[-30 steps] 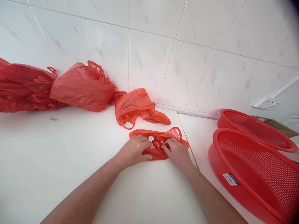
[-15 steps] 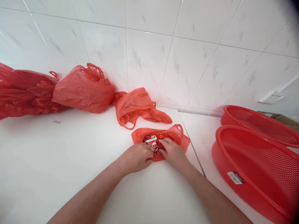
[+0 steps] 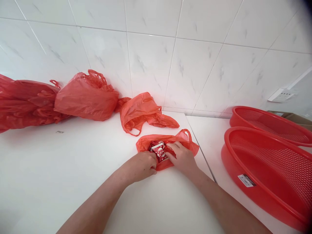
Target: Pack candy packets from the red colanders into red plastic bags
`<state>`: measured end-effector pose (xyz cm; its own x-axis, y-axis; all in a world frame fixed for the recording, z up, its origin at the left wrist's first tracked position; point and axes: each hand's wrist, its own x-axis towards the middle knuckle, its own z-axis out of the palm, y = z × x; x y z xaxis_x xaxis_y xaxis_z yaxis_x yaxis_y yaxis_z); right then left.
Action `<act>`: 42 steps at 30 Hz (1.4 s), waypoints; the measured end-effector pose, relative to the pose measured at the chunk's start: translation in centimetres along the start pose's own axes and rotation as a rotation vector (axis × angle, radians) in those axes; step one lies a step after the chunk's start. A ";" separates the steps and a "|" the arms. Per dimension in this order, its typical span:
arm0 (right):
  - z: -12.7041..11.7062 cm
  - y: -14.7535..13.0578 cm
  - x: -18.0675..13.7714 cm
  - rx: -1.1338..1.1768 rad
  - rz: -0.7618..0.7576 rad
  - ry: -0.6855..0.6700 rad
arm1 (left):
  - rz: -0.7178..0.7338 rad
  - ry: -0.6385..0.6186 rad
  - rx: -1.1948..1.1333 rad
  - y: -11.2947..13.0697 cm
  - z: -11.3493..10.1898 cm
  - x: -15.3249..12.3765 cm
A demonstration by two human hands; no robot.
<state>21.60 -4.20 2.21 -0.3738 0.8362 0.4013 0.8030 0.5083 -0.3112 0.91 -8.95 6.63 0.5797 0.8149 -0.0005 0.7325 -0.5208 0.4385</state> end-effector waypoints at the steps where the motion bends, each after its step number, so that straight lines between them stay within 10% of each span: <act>1: 0.0 -0.5 -0.1 0.016 0.000 -0.009 | 0.015 0.017 0.010 0.0 0.1 0.1; 12: 0.3 -1.7 0.3 0.149 0.253 -0.107 | -0.221 0.206 0.110 -1.3 0.1 0.5; 18: -0.2 -0.8 -0.1 0.200 0.050 -0.110 | -0.414 0.304 0.185 -1.5 -0.6 0.6; 24: -0.2 -0.3 0.0 0.486 -0.027 -0.075 | -0.333 0.299 0.230 -2.7 0.3 0.9; 42: -0.6 1.8 1.8 -0.024 0.106 -0.153 | -0.144 0.329 0.127 -3.2 1.2 1.7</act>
<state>22.63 -1.94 2.91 -0.3510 0.9075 0.2307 0.8518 0.4118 -0.3237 0.03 -6.19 4.19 0.3370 0.9095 0.2435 0.8486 -0.4054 0.3398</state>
